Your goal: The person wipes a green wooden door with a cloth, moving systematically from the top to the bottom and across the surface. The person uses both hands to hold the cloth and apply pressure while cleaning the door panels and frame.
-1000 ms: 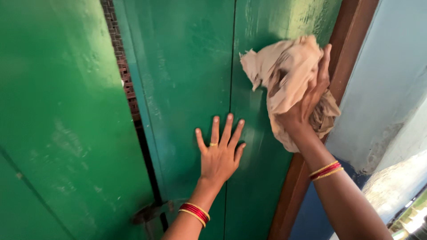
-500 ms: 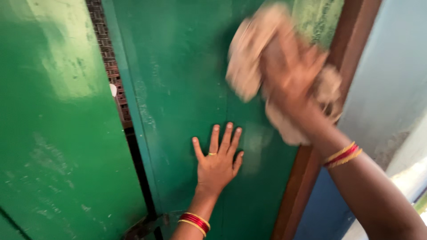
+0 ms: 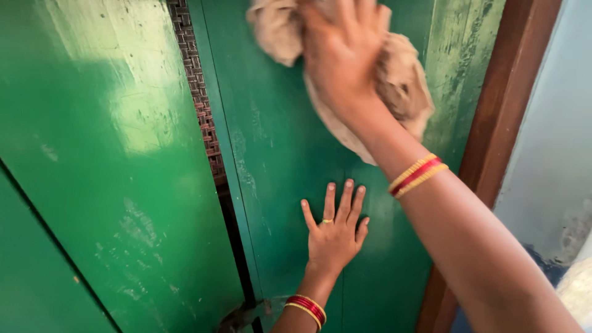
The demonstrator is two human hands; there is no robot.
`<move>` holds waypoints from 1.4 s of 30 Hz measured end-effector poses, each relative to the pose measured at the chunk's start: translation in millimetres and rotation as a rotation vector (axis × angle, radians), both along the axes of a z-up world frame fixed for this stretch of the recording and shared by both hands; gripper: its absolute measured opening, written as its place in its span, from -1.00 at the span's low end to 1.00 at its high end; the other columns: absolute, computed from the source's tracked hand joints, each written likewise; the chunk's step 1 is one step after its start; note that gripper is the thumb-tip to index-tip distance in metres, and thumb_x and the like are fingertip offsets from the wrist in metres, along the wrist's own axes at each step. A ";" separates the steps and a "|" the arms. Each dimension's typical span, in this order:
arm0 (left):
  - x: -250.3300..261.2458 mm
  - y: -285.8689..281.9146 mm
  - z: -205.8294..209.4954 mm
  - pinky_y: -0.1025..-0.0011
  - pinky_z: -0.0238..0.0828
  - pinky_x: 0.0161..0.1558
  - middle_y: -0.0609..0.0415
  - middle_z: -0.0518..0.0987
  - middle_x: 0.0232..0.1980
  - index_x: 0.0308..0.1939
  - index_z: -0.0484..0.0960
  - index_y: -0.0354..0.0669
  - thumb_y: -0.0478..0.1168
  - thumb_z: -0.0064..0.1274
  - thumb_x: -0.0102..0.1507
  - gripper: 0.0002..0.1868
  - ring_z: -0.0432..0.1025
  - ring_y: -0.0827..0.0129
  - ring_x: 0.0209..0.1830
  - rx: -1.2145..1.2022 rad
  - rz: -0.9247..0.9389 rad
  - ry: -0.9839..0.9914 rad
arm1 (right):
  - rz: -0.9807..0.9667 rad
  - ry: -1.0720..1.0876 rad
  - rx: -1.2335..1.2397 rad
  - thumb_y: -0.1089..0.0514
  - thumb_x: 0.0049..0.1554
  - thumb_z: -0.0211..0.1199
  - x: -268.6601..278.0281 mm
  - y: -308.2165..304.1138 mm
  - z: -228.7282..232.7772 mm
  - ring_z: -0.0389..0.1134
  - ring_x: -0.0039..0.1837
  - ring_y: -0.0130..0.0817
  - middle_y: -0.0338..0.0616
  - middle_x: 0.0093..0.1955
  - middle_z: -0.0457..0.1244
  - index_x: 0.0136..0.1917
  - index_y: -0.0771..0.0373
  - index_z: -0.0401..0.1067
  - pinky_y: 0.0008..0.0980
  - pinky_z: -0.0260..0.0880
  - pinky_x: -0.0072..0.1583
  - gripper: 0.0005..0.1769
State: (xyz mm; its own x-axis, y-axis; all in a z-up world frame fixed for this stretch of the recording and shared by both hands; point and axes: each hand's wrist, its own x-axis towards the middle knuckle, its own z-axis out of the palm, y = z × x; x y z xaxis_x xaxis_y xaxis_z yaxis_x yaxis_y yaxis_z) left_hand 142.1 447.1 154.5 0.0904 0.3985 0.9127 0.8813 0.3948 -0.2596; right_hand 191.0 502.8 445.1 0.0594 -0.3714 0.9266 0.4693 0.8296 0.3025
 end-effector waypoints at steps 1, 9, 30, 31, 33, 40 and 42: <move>2.1 -0.1 2.0 -0.44 -0.14 0.40 0.24 0.10 0.66 0.60 0.21 0.23 0.19 -0.17 0.42 -0.34 0.01 0.17 0.64 0.002 -0.002 -0.009 | -0.019 -0.007 0.047 0.24 0.18 0.29 -5.2 -5.3 1.8 0.21 0.27 -0.01 -0.09 0.27 0.20 0.28 0.11 0.55 0.01 0.17 0.17 -0.62; 41.5 -55.1 -4.8 -0.25 -0.25 0.49 0.07 0.06 0.66 0.57 0.20 -0.07 -0.02 0.01 0.32 -0.26 -0.11 0.05 0.65 -0.210 -0.187 -0.319 | -0.027 -0.240 0.154 0.12 0.18 0.30 -14.7 -27.1 -74.9 0.23 0.38 -0.01 0.00 0.52 0.18 0.24 0.02 0.57 0.05 0.20 0.30 -0.66; 19.9 -175.3 -247.1 -0.08 0.34 0.33 -0.04 0.38 0.43 0.59 0.01 0.05 0.14 -0.10 0.31 -0.18 0.32 -0.01 0.43 0.599 -0.893 -2.551 | 1.988 -0.162 -1.772 0.10 0.25 0.19 85.9 2.2 -458.8 0.33 0.10 -0.19 -0.05 0.09 0.30 0.18 0.27 0.43 -0.23 0.39 0.10 -0.72; 38.8 -175.4 -227.8 -0.09 0.34 0.35 -0.01 0.38 0.42 0.60 0.00 0.09 0.15 -0.13 0.30 -0.17 0.33 0.02 0.42 0.647 -1.027 -2.555 | 2.019 -0.114 -1.797 0.09 0.25 0.20 90.7 0.0 -468.1 0.34 0.10 -0.19 -0.06 0.09 0.30 0.19 0.27 0.42 -0.23 0.39 0.11 -0.70; 73.6 -170.6 -200.3 -0.04 0.30 0.37 0.02 0.44 0.41 0.61 0.01 0.09 0.15 -0.17 0.26 -0.15 0.35 0.04 0.41 0.712 -1.590 -2.323 | 2.042 -0.041 -1.824 0.06 0.23 0.23 98.3 -3.7 -474.5 0.34 0.11 -0.21 -0.07 0.09 0.30 0.19 0.27 0.41 -0.23 0.39 0.12 -0.67; 95.1 -143.9 -175.4 0.03 0.33 0.32 -0.10 0.48 0.36 0.50 0.18 -0.10 -0.07 -0.11 0.26 -0.29 0.40 0.04 0.33 0.199 -1.816 -2.495 | 1.895 0.092 -1.772 -0.04 0.18 0.31 135.8 2.5 -405.3 0.36 0.14 -0.25 -0.11 0.10 0.32 0.22 0.25 0.38 -0.23 0.39 0.15 -0.55; 91.5 -141.0 -180.5 0.06 0.36 0.30 -0.11 0.51 0.33 0.46 0.23 -0.15 -0.14 -0.10 0.26 -0.33 0.43 0.06 0.30 0.136 -1.726 -2.478 | 1.805 0.082 -1.726 -0.07 0.17 0.33 158.1 12.3 -385.7 0.36 0.15 -0.26 -0.12 0.10 0.32 0.22 0.25 0.37 -0.23 0.39 0.17 -0.52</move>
State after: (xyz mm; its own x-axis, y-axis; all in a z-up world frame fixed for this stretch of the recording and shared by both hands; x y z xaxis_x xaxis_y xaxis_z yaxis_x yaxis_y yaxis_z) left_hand 233.6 306.1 -25.9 -0.2271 0.9717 0.0647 -0.8353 -0.2285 0.5000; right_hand 349.2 515.0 59.4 -0.6348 0.7430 0.2122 -0.6311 -0.3401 -0.6972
